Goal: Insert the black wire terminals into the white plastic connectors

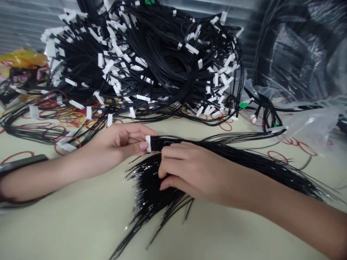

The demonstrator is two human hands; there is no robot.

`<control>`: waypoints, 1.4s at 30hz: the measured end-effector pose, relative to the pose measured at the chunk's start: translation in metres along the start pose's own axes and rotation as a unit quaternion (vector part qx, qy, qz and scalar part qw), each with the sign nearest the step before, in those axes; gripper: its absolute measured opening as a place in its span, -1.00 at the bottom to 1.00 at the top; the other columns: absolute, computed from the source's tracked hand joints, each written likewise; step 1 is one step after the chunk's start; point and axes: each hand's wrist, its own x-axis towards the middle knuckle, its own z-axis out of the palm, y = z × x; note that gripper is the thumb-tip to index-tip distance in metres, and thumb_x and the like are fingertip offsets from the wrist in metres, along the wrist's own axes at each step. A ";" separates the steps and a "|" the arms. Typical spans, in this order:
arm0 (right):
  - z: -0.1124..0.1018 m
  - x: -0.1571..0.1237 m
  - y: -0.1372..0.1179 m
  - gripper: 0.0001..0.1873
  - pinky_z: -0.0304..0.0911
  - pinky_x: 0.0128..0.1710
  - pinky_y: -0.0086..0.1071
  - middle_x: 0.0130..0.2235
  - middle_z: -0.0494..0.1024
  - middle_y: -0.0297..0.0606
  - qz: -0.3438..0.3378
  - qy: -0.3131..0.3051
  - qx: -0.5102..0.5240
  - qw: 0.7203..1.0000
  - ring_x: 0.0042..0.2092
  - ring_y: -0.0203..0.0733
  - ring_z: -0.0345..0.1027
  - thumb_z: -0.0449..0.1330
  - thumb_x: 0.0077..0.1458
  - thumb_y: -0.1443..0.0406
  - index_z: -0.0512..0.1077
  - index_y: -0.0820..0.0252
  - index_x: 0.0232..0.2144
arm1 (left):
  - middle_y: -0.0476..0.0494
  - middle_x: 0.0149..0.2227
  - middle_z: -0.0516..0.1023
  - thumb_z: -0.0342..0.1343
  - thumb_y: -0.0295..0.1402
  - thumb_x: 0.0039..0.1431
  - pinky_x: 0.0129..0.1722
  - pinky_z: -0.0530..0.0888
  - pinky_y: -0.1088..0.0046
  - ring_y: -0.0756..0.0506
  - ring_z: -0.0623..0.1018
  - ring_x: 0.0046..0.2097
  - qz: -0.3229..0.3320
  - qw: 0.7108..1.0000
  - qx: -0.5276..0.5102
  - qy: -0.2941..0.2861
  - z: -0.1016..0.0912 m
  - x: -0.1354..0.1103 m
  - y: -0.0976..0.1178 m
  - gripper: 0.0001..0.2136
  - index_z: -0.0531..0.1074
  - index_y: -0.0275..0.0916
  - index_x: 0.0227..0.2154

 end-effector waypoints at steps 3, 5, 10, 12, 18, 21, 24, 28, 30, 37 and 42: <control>-0.007 -0.001 -0.008 -0.84 0.24 -0.13 -0.36 -0.29 0.46 -0.29 0.065 -0.028 0.035 0.997 -0.23 -0.25 0.33 0.15 0.32 0.45 0.44 0.28 -0.35 | 0.00 -0.35 0.69 0.24 -0.46 0.18 -0.36 0.50 0.66 -0.01 0.63 -0.33 0.010 1.000 0.010 -0.022 -0.003 0.001 -0.003 -0.87 0.61 -0.17 -0.23; -0.009 -0.002 -0.015 -0.85 0.24 -0.13 -0.36 -0.28 0.46 -0.28 0.106 -0.020 0.059 0.992 -0.21 -0.25 0.33 0.14 0.27 0.53 0.41 0.29 -0.35 | -0.01 -0.36 0.67 0.24 -0.41 0.17 -0.34 0.50 0.63 -0.04 0.62 -0.32 0.011 0.999 0.021 -0.031 -0.005 0.001 -0.005 -0.89 0.60 -0.18 -0.23; -0.002 0.001 -0.021 -0.83 0.16 -0.35 -0.48 -0.39 0.49 -0.44 0.253 0.077 0.157 0.952 -0.38 -0.40 0.31 0.17 0.21 0.53 0.43 0.22 -0.38 | -0.04 -0.34 0.63 0.19 -0.34 0.18 -0.34 0.47 0.57 -0.03 0.56 -0.32 -0.014 0.997 0.061 -0.036 -0.008 0.001 -0.006 -0.85 0.55 -0.23 -0.20; 0.004 0.003 -0.019 -0.83 0.18 -0.32 -0.48 -0.36 0.54 -0.43 0.273 0.110 0.170 0.941 -0.34 -0.40 0.36 0.18 0.21 0.51 0.48 0.21 -0.36 | -0.04 -0.35 0.61 0.18 -0.33 0.17 -0.35 0.44 0.58 -0.02 0.54 -0.33 -0.018 0.998 0.051 -0.035 -0.008 0.002 -0.005 -0.83 0.54 -0.26 -0.21; 0.009 0.004 -0.021 -0.86 0.18 -0.36 -0.46 -0.41 0.50 -0.43 0.304 0.159 0.176 0.923 -0.37 -0.38 0.35 0.21 0.15 0.44 0.48 0.19 -0.45 | 0.00 -0.35 0.62 0.17 -0.40 0.16 -0.32 0.39 0.62 0.02 0.54 -0.31 -0.016 0.999 0.003 -0.045 -0.005 0.003 -0.002 -0.87 0.53 -0.29 -0.23; 0.006 0.003 -0.021 -0.86 0.17 -0.38 -0.47 -0.42 0.50 -0.45 0.315 0.160 0.182 0.918 -0.41 -0.40 0.32 0.24 0.17 0.38 0.45 0.18 -0.46 | 0.01 -0.35 0.61 0.14 -0.41 0.19 -0.31 0.40 0.62 0.02 0.53 -0.30 -0.010 0.999 0.005 -0.046 -0.006 0.002 -0.003 -0.88 0.54 -0.28 -0.24; 0.004 0.003 -0.015 -0.87 0.16 -0.39 -0.46 -0.41 0.53 -0.44 0.314 0.165 0.167 0.920 -0.41 -0.40 0.33 0.24 0.17 0.43 0.48 0.19 -0.42 | 0.01 -0.36 0.60 0.14 -0.42 0.20 -0.32 0.40 0.61 0.01 0.53 -0.31 -0.006 0.999 0.017 -0.042 -0.007 0.002 -0.006 -0.88 0.54 -0.27 -0.24; 0.005 0.003 -0.009 -0.86 0.11 -0.46 -0.45 -0.46 0.50 -0.42 0.313 0.176 0.149 0.921 -0.46 -0.40 0.28 0.22 0.14 0.47 0.53 0.20 -0.40 | 0.05 -0.40 0.59 0.18 -0.40 0.18 -0.37 0.38 0.64 0.02 0.52 -0.36 -0.006 0.999 0.007 -0.042 -0.007 0.003 -0.007 -0.88 0.53 -0.26 -0.22; 0.006 0.002 -0.009 -0.87 0.08 -0.49 -0.45 -0.49 0.47 -0.43 0.313 0.181 0.145 0.921 -0.49 -0.40 0.24 0.21 0.14 0.44 0.54 0.20 -0.41 | 0.04 -0.37 0.62 0.16 -0.43 0.20 -0.35 0.38 0.65 0.04 0.53 -0.34 -0.010 0.999 0.003 -0.042 -0.006 0.002 -0.006 -0.88 0.52 -0.27 -0.21; 0.003 0.005 -0.011 -0.82 0.08 -0.50 -0.48 -0.54 0.39 -0.46 0.327 0.180 0.180 0.910 -0.52 -0.43 0.17 0.19 0.17 0.37 0.46 0.20 -0.48 | -0.01 -0.31 0.66 0.12 -0.45 0.26 -0.29 0.39 0.63 0.04 0.56 -0.28 -0.001 0.999 -0.011 -0.044 -0.006 0.001 -0.008 -0.87 0.55 -0.27 -0.21; 0.006 0.006 -0.005 -0.81 0.05 -0.50 -0.48 -0.54 0.38 -0.46 0.313 0.166 0.169 0.920 -0.50 -0.43 0.18 0.17 0.18 0.39 0.46 0.21 -0.48 | -0.03 -0.33 0.67 0.17 -0.42 0.19 -0.32 0.42 0.61 0.01 0.58 -0.30 -0.012 0.999 0.001 -0.048 -0.005 0.004 -0.005 -0.87 0.54 -0.27 -0.22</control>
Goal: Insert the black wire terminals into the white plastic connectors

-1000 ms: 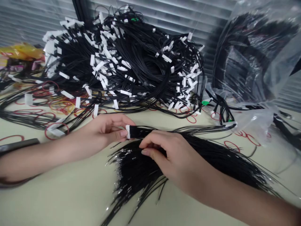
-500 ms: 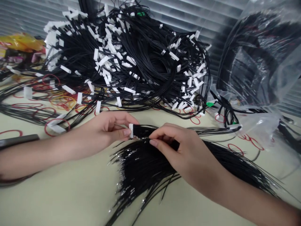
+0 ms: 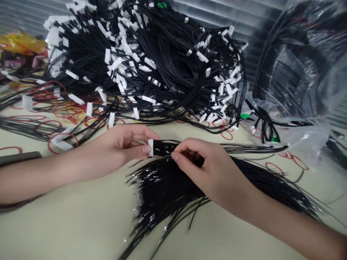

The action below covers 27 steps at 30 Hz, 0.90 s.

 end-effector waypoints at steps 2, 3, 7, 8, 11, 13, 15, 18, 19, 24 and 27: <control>0.002 0.000 0.003 -0.81 0.02 -0.51 -0.46 -0.56 0.35 -0.47 -0.007 -0.005 -0.019 1.000 -0.52 -0.44 0.14 0.18 0.19 0.40 0.45 0.21 -0.49 | -0.04 -0.33 0.67 0.18 -0.44 0.18 -0.33 0.42 0.62 0.01 0.58 -0.30 0.001 1.000 0.012 0.003 0.000 0.001 0.002 -0.88 0.54 -0.30 -0.23; 0.004 0.000 0.004 -0.81 0.01 -0.51 -0.46 -0.56 0.34 -0.48 -0.013 -0.005 -0.028 1.000 -0.53 -0.44 0.13 0.18 0.19 0.40 0.44 0.22 -0.49 | -0.04 -0.32 0.67 0.18 -0.44 0.17 -0.32 0.43 0.62 0.01 0.59 -0.30 0.000 1.000 0.016 0.003 0.000 0.001 0.003 -0.88 0.54 -0.30 -0.23; 0.008 -0.002 0.007 -0.81 -0.01 -0.51 -0.45 -0.55 0.33 -0.47 -0.037 0.012 -0.048 0.998 -0.54 -0.44 0.12 0.18 0.20 0.41 0.44 0.23 -0.47 | 0.00 -0.34 0.69 0.17 -0.45 0.16 -0.34 0.43 0.69 0.06 0.59 -0.33 0.007 1.000 0.006 0.001 0.000 0.001 0.002 -0.88 0.55 -0.30 -0.25; 0.008 -0.002 0.007 -0.82 0.00 -0.51 -0.45 -0.55 0.32 -0.47 -0.044 0.015 -0.048 0.998 -0.54 -0.44 0.11 0.18 0.20 0.42 0.44 0.23 -0.47 | 0.01 -0.35 0.69 0.17 -0.46 0.15 -0.34 0.43 0.70 0.06 0.59 -0.33 0.007 1.000 0.005 0.003 0.000 0.001 0.002 -0.88 0.55 -0.29 -0.25; 0.009 -0.003 0.009 -0.83 0.00 -0.50 -0.46 -0.54 0.32 -0.47 -0.064 0.016 -0.049 0.997 -0.53 -0.44 0.12 0.19 0.19 0.43 0.44 0.23 -0.47 | 0.01 -0.35 0.69 0.17 -0.46 0.13 -0.36 0.43 0.70 0.06 0.59 -0.34 0.009 1.000 -0.004 0.009 0.001 0.001 0.001 -0.86 0.56 -0.28 -0.25; 0.009 -0.002 0.010 -0.83 0.00 -0.50 -0.47 -0.53 0.33 -0.47 -0.075 0.017 -0.051 0.996 -0.51 -0.43 0.14 0.19 0.19 0.43 0.43 0.23 -0.46 | 0.02 -0.37 0.68 0.17 -0.45 0.13 -0.39 0.42 0.70 0.06 0.58 -0.36 0.008 1.000 -0.004 0.007 0.001 0.000 0.001 -0.85 0.56 -0.27 -0.23; 0.008 -0.002 0.011 -0.82 0.00 -0.50 -0.46 -0.52 0.33 -0.47 -0.083 0.016 -0.051 0.995 -0.51 -0.42 0.14 0.18 0.20 0.43 0.42 0.22 -0.46 | 0.01 -0.38 0.67 0.15 -0.45 0.16 -0.39 0.41 0.67 0.04 0.57 -0.36 0.004 1.000 0.014 0.006 0.002 -0.001 0.003 -0.84 0.56 -0.28 -0.21; 0.007 0.000 0.012 -0.82 0.02 -0.49 -0.47 -0.50 0.33 -0.46 -0.093 0.007 -0.053 0.994 -0.50 -0.42 0.15 0.16 0.22 0.43 0.40 0.21 -0.45 | -0.03 -0.37 0.65 0.14 -0.41 0.20 -0.38 0.43 0.61 -0.01 0.56 -0.35 0.005 0.999 0.044 0.003 0.003 -0.003 0.004 -0.85 0.56 -0.26 -0.20; 0.007 0.000 0.012 -0.83 0.02 -0.49 -0.47 -0.49 0.34 -0.45 -0.100 0.006 -0.056 0.993 -0.49 -0.42 0.15 0.16 0.22 0.43 0.40 0.22 -0.44 | -0.04 -0.39 0.64 0.15 -0.39 0.20 -0.40 0.43 0.59 -0.03 0.56 -0.36 0.008 0.999 0.049 0.001 0.003 -0.004 0.005 -0.85 0.56 -0.25 -0.21; 0.011 -0.001 0.014 -0.80 0.10 -0.45 -0.46 -0.44 0.40 -0.38 -0.161 0.013 -0.084 0.983 -0.43 -0.38 0.22 0.11 0.27 0.44 0.40 0.26 -0.42 | -0.03 -0.43 0.64 0.19 -0.39 0.15 -0.47 0.40 0.57 -0.05 0.55 -0.40 0.007 0.999 0.034 0.005 0.007 -0.005 0.004 -0.88 0.57 -0.20 -0.25; 0.015 -0.003 0.015 -0.80 0.17 -0.39 -0.46 -0.40 0.43 -0.34 -0.181 0.036 -0.087 0.979 -0.37 -0.34 0.28 0.10 0.28 0.45 0.41 0.26 -0.41 | -0.04 -0.39 0.66 0.19 -0.38 0.16 -0.43 0.43 0.58 -0.05 0.58 -0.36 0.007 1.000 0.027 0.008 0.008 -0.005 0.004 -0.87 0.58 -0.20 -0.24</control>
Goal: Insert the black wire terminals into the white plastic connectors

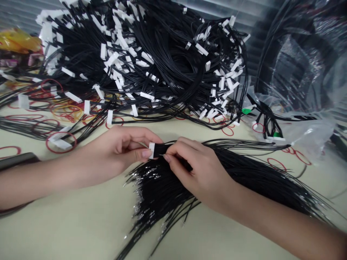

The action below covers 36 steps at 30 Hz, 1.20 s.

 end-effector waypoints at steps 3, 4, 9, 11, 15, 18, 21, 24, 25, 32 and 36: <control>0.003 0.000 0.000 -0.83 0.24 -0.33 -0.47 -0.35 0.44 -0.31 -0.015 0.069 0.000 0.998 -0.32 -0.35 0.32 0.11 0.30 0.44 0.46 0.27 -0.34 | -0.04 -0.37 0.67 0.20 -0.35 0.15 -0.39 0.46 0.57 -0.06 0.59 -0.34 -0.001 1.000 0.001 0.011 -0.001 0.001 -0.001 -0.84 0.59 -0.20 -0.21; 0.004 -0.001 0.001 -0.84 0.27 -0.30 -0.46 -0.34 0.44 -0.29 -0.028 0.092 -0.010 0.995 -0.31 -0.34 0.33 0.11 0.31 0.44 0.47 0.28 -0.32 | -0.03 -0.37 0.66 0.21 -0.35 0.14 -0.38 0.46 0.58 -0.06 0.59 -0.33 -0.006 1.000 0.002 0.017 -0.002 0.002 -0.001 -0.84 0.59 -0.19 -0.21; 0.009 -0.008 0.003 -0.83 0.34 -0.26 -0.35 -0.31 0.51 -0.17 -0.102 0.094 -0.097 0.986 -0.26 -0.21 0.37 0.11 0.30 0.51 0.51 0.35 -0.25 | 0.03 -0.37 0.67 0.23 -0.39 0.15 -0.37 0.44 0.65 0.00 0.58 -0.34 -0.007 1.000 -0.020 0.011 -0.003 0.001 -0.002 -0.88 0.59 -0.17 -0.24; 0.009 -0.011 0.004 -0.80 0.34 -0.23 -0.32 -0.30 0.51 -0.16 -0.106 0.081 -0.108 0.985 -0.24 -0.20 0.37 0.09 0.30 0.52 0.51 0.33 -0.26 | 0.01 -0.35 0.69 0.22 -0.40 0.16 -0.35 0.45 0.65 0.00 0.59 -0.32 -0.003 1.000 -0.028 0.001 -0.003 0.000 -0.001 -0.88 0.59 -0.17 -0.24; 0.008 -0.012 0.004 -0.78 0.32 -0.29 -0.34 -0.35 0.44 -0.20 -0.097 0.065 -0.111 0.987 -0.29 -0.23 0.32 0.08 0.32 0.50 0.51 0.32 -0.32 | -0.05 -0.36 0.69 0.22 -0.37 0.18 -0.39 0.43 0.61 -0.02 0.57 -0.34 0.001 1.000 0.002 0.003 -0.001 -0.002 0.000 -0.87 0.58 -0.19 -0.22; 0.008 -0.012 0.003 -0.76 0.31 -0.29 -0.35 -0.34 0.44 -0.20 -0.107 0.059 -0.104 0.987 -0.29 -0.24 0.31 0.06 0.30 0.54 0.52 0.34 -0.30 | -0.04 -0.40 0.68 0.23 -0.37 0.14 -0.45 0.41 0.60 -0.02 0.56 -0.40 0.005 1.000 0.013 0.004 0.000 -0.003 0.000 -0.85 0.58 -0.19 -0.21; 0.008 -0.012 0.004 -0.76 0.31 -0.27 -0.35 -0.33 0.44 -0.20 -0.109 0.057 -0.103 0.987 -0.29 -0.25 0.30 0.07 0.29 0.56 0.51 0.33 -0.31 | -0.01 -0.41 0.68 0.23 -0.40 0.12 -0.44 0.43 0.62 -0.01 0.57 -0.39 0.007 1.000 0.002 0.008 0.000 -0.003 0.000 -0.85 0.59 -0.18 -0.23; 0.010 -0.012 0.005 -0.76 0.30 -0.27 -0.35 -0.33 0.42 -0.22 -0.108 0.057 -0.114 0.986 -0.29 -0.25 0.28 0.08 0.27 0.57 0.51 0.31 -0.32 | 0.02 -0.41 0.69 0.25 -0.44 0.10 -0.41 0.44 0.66 0.01 0.58 -0.38 0.001 1.000 -0.012 0.011 0.000 -0.003 0.000 -0.85 0.60 -0.17 -0.24; 0.010 -0.013 0.005 -0.75 0.29 -0.28 -0.35 -0.33 0.42 -0.22 -0.109 0.058 -0.119 0.985 -0.29 -0.25 0.27 0.08 0.25 0.58 0.51 0.30 -0.32 | 0.02 -0.40 0.69 0.26 -0.44 0.10 -0.41 0.44 0.66 0.01 0.58 -0.37 0.000 1.000 -0.013 0.009 -0.001 -0.002 0.000 -0.85 0.60 -0.16 -0.24; 0.011 -0.012 0.005 -0.70 0.28 -0.29 -0.36 -0.35 0.42 -0.22 -0.115 0.068 -0.123 0.983 -0.30 -0.25 0.25 0.06 0.26 0.57 0.49 0.27 -0.41 | -0.01 -0.38 0.70 0.26 -0.43 0.14 -0.39 0.44 0.64 0.00 0.58 -0.36 -0.004 1.000 -0.012 0.001 -0.002 -0.001 -0.001 -0.86 0.62 -0.16 -0.23; 0.011 -0.011 0.006 -0.69 0.30 -0.27 -0.37 -0.33 0.45 -0.21 -0.110 0.075 -0.100 0.986 -0.28 -0.26 0.27 0.04 0.31 0.53 0.49 0.26 -0.40 | -0.03 -0.36 0.70 0.27 -0.42 0.14 -0.38 0.46 0.60 -0.02 0.58 -0.35 -0.007 1.000 -0.011 0.002 -0.002 -0.002 0.000 -0.85 0.61 -0.15 -0.22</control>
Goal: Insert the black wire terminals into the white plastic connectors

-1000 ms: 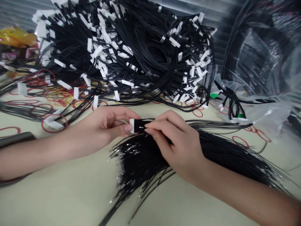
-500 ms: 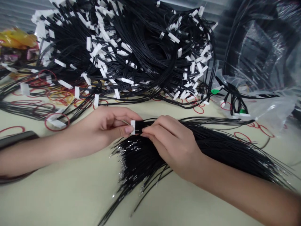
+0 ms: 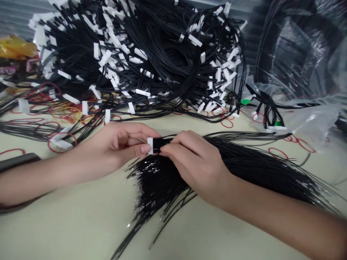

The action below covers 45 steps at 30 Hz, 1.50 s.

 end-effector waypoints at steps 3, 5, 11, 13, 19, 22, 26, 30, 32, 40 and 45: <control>-0.001 0.000 0.001 -0.71 0.32 -0.23 -0.36 -0.30 0.46 -0.19 0.001 -0.002 0.015 1.000 -0.25 -0.25 0.30 0.03 0.32 0.53 0.49 0.27 -0.37 | -0.02 -0.37 0.69 0.27 -0.41 0.13 -0.39 0.45 0.60 -0.02 0.57 -0.35 0.006 1.000 0.004 -0.008 -0.001 0.001 0.001 -0.87 0.61 -0.15 -0.23; -0.001 0.000 0.001 -0.71 0.32 -0.22 -0.36 -0.30 0.46 -0.18 -0.003 -0.002 0.016 1.000 -0.25 -0.25 0.30 0.04 0.33 0.52 0.49 0.28 -0.36 | -0.01 -0.36 0.68 0.24 -0.43 0.17 -0.37 0.44 0.60 0.00 0.56 -0.34 0.006 1.000 0.001 -0.012 -0.002 0.001 0.001 -0.87 0.60 -0.18 -0.22; 0.001 0.001 0.000 -0.74 0.30 -0.25 -0.37 -0.35 0.43 -0.20 -0.036 -0.004 -0.006 0.999 -0.30 -0.26 0.27 0.06 0.31 0.53 0.52 0.35 -0.35 | 0.01 -0.36 0.68 0.19 -0.52 0.18 -0.35 0.42 0.62 0.03 0.56 -0.33 0.001 1.000 -0.010 -0.023 0.003 0.001 0.005 -0.84 0.56 -0.27 -0.18; 0.001 0.002 0.000 -0.76 0.29 -0.26 -0.38 -0.37 0.43 -0.21 -0.057 0.005 -0.011 0.998 -0.32 -0.27 0.26 0.08 0.30 0.53 0.53 0.38 -0.34 | 0.04 -0.40 0.66 0.19 -0.55 0.17 -0.39 0.41 0.64 0.05 0.55 -0.36 0.006 1.000 -0.014 -0.025 0.005 0.001 0.006 -0.83 0.57 -0.26 -0.19; 0.000 0.005 -0.002 -0.74 0.27 -0.35 -0.40 -0.43 0.42 -0.26 -0.068 0.022 -0.005 0.997 -0.39 -0.29 0.25 0.09 0.30 0.51 0.53 0.35 -0.38 | 0.08 -0.47 0.62 0.27 -0.53 0.11 -0.47 0.41 0.66 0.04 0.54 -0.44 0.019 1.000 -0.009 -0.005 0.004 -0.001 0.004 -0.81 0.60 -0.18 -0.21; 0.000 0.006 -0.001 -0.83 0.35 -0.23 -0.37 -0.31 0.49 -0.22 -0.034 0.056 0.007 0.998 -0.27 -0.24 0.34 0.10 0.34 0.43 0.49 0.33 -0.11 | 0.01 -0.33 0.70 0.30 -0.44 0.14 -0.34 0.52 0.61 -0.02 0.64 -0.31 0.011 1.000 -0.009 0.003 0.002 0.001 0.005 -0.84 0.63 -0.12 -0.21; -0.006 0.015 0.005 -0.65 0.33 0.04 -0.15 -0.06 0.50 -0.03 0.035 0.070 0.030 0.997 -0.01 -0.07 0.35 0.20 0.28 0.31 0.38 0.34 0.07 | -0.01 -0.37 0.72 0.33 -0.36 0.11 -0.36 0.58 0.57 -0.06 0.66 -0.35 0.036 0.996 -0.012 0.078 0.002 0.003 0.009 -0.87 0.67 -0.11 -0.25; -0.025 0.033 0.011 -0.91 0.33 -0.10 -0.31 -0.25 0.57 -0.32 0.201 -0.030 0.277 0.939 -0.18 -0.22 0.42 0.30 0.12 0.39 0.47 0.19 -0.28 | -0.01 -0.34 0.73 0.29 -0.35 0.13 -0.27 0.61 0.53 -0.07 0.68 -0.30 0.068 0.992 0.013 0.108 0.001 0.000 0.015 -0.87 0.66 -0.08 -0.25; -0.035 0.041 0.012 -0.88 0.30 -0.18 -0.39 -0.27 0.56 -0.39 0.262 -0.039 0.401 0.877 -0.24 -0.29 0.41 0.34 0.07 0.36 0.45 0.18 -0.32 | -0.04 -0.27 0.73 0.24 -0.30 0.19 -0.18 0.62 0.46 -0.11 0.69 -0.21 0.086 0.989 0.056 0.106 0.001 0.000 0.018 -0.85 0.63 -0.09 -0.19; -0.057 0.055 0.017 -0.87 0.17 -0.32 -0.43 -0.42 0.40 -0.47 0.306 -0.009 0.496 0.812 -0.35 -0.36 0.27 0.28 -0.04 0.39 0.36 0.19 -0.44 | -0.29 -0.02 0.62 -0.07 -0.10 0.37 0.03 0.53 0.12 -0.32 0.58 0.03 0.148 0.930 0.337 -0.009 0.041 0.025 0.043 -0.58 0.50 -0.29 0.00; -0.073 0.060 0.019 -0.86 0.15 -0.37 -0.46 -0.43 0.40 -0.47 0.285 -0.003 0.503 0.816 -0.37 -0.40 0.27 0.29 -0.05 0.43 0.37 0.20 -0.47 | -0.38 0.13 0.54 0.13 0.01 0.24 -0.07 0.60 0.16 -0.35 0.60 0.03 0.197 0.891 0.394 -0.113 0.083 0.049 0.054 -0.42 0.39 -0.30 0.18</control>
